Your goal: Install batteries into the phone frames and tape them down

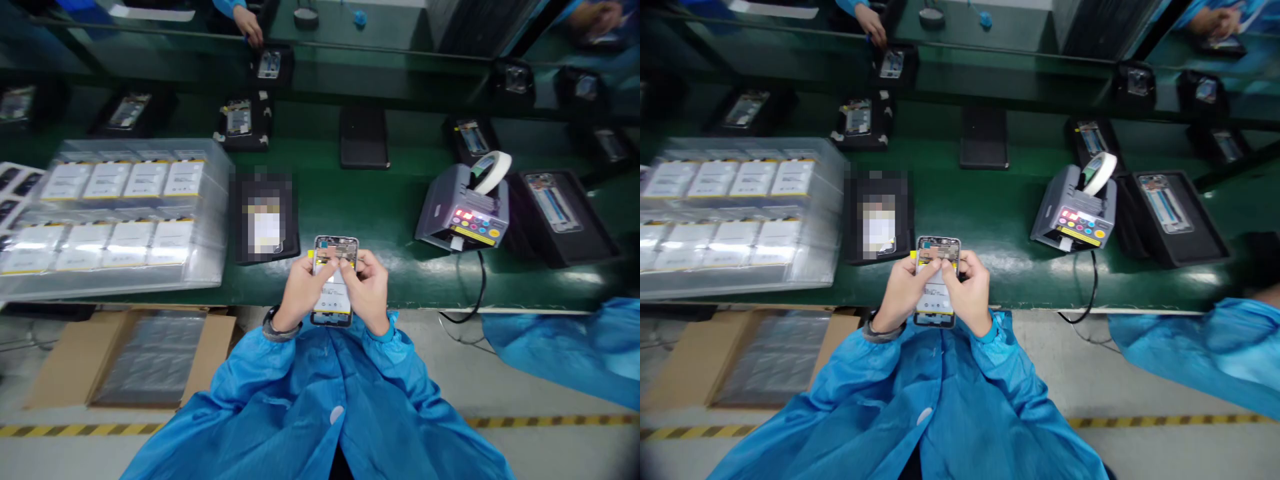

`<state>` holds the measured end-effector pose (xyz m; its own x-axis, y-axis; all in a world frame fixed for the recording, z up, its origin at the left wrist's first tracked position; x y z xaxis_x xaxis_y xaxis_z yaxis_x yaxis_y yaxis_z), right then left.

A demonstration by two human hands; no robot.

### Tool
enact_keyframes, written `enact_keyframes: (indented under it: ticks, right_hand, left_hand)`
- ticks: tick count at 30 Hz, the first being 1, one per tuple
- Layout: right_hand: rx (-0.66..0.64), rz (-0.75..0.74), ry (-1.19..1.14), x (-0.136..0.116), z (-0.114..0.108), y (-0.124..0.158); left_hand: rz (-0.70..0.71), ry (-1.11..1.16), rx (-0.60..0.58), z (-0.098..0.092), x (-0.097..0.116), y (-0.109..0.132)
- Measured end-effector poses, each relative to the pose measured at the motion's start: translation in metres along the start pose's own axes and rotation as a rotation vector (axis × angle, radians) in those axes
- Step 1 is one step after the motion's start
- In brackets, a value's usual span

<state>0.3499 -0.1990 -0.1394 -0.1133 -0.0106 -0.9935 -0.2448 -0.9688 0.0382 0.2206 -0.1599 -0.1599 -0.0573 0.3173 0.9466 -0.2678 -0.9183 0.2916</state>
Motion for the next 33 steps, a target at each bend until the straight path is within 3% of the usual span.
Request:
enact_keyframes:
  ticks: [2,3,4,7,9,11,14,17,33]
  right_hand:
    - [-0.066,0.064,0.025,0.001,-0.015,0.000]
    - [-0.024,0.063,0.059,-0.002,-0.037,0.000]
    - [0.086,0.038,0.101,-0.008,-0.069,0.002]
    - [0.596,-0.079,0.208,-0.029,-0.185,0.022]
    - [0.730,-0.057,0.222,-0.029,-0.233,0.027]
    - [0.712,0.008,0.197,-0.024,-0.255,0.019]
    - [0.653,0.046,0.159,-0.021,-0.255,0.005]
    - [0.675,0.030,0.161,-0.023,-0.250,-0.001]
    - [0.738,0.029,0.184,-0.027,-0.244,-0.004]
  left_hand:
    - [-0.101,0.091,-0.027,0.001,-0.016,-0.004]
    - [-0.141,0.124,-0.033,0.002,-0.023,-0.005]
    - [-0.176,0.146,-0.034,0.002,-0.028,-0.006]
    - [-0.244,0.175,-0.008,-0.001,-0.037,-0.008]
    - [-0.263,0.181,0.019,-0.003,-0.040,-0.010]
    - [-0.265,0.182,0.047,-0.005,-0.041,-0.012]
    - [-0.256,0.186,0.064,-0.006,-0.040,-0.015]
    - [-0.247,0.205,0.050,-0.005,-0.038,-0.016]
    - [-0.163,0.185,0.002,-0.006,-0.026,-0.011]
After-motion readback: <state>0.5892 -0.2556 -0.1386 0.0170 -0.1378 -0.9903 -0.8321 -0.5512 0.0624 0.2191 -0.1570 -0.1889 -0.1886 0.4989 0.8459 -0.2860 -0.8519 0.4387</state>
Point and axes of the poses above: each hand's wrist, its own y-axis away from the middle knuckle, its own z-axis out of the palm, x = y × z, the point moved 10 cm from there along -y, towards the middle knuckle, and after that the axes turned 5 degrees about -x, right-handed, at the moved point
